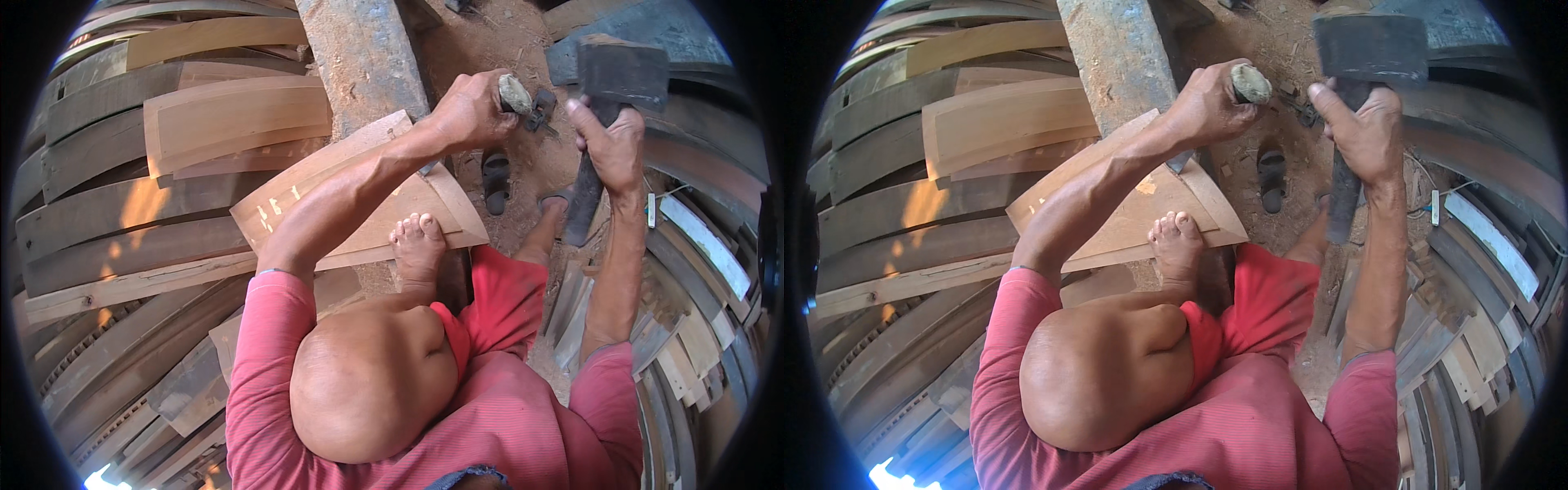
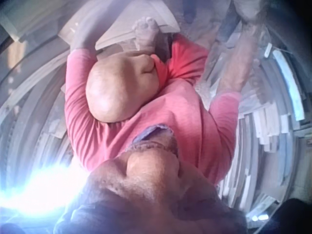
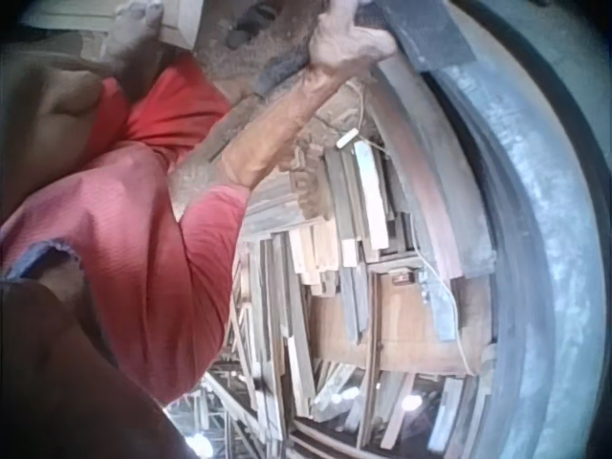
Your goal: The person shapes a curved wooden plank by using a chisel and a hammer. They then use a square ruler to check the wood and continue to manipulate the plank by hand.
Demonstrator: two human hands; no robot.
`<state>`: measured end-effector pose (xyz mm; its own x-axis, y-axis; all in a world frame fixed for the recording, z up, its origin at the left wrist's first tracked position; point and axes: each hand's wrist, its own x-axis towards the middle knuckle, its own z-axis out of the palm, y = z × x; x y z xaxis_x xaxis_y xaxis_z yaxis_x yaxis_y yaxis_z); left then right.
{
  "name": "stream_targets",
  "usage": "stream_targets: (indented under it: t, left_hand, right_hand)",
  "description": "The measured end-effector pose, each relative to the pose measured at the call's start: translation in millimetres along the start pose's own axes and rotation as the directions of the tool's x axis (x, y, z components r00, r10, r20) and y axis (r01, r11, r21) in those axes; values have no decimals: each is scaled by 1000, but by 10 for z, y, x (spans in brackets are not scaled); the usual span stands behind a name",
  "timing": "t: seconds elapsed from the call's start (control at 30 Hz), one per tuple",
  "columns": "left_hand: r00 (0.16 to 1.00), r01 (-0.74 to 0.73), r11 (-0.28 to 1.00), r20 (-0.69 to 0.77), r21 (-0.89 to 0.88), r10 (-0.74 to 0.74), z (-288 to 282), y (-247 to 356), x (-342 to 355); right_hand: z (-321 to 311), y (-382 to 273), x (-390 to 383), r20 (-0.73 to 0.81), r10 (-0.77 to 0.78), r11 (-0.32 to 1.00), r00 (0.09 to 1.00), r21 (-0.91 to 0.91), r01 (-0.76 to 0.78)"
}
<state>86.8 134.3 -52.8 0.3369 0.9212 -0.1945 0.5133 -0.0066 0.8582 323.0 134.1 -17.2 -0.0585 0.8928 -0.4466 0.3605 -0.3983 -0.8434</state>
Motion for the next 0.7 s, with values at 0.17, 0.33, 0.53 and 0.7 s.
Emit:
stream_targets:
  t: [0.17, 0.33, 0.53, 0.7]
  left_hand:
    - [999, 27, 999, 26, -32, -26, 2, -81, 12]
    - [1000, -16, 998, 25, -56, 18, -184, -33, 5]
    - [995, 31, 987, -90, -160, -46, -117, 23, -26]
    - [998, -9, 996, -62, -85, 4, -7, -27, -62]
  right_hand:
    - [305, 126, -72, 133, -363, 899, 922, -211, 384]
    - [157, 50, -216, 171, 43, 999, 984, 19, -46]
    - [27, -40, -239, -48, -72, 972, 996, 218, 81]
    - [-282, -106, -174, -199, -144, 958, 969, 216, 187]
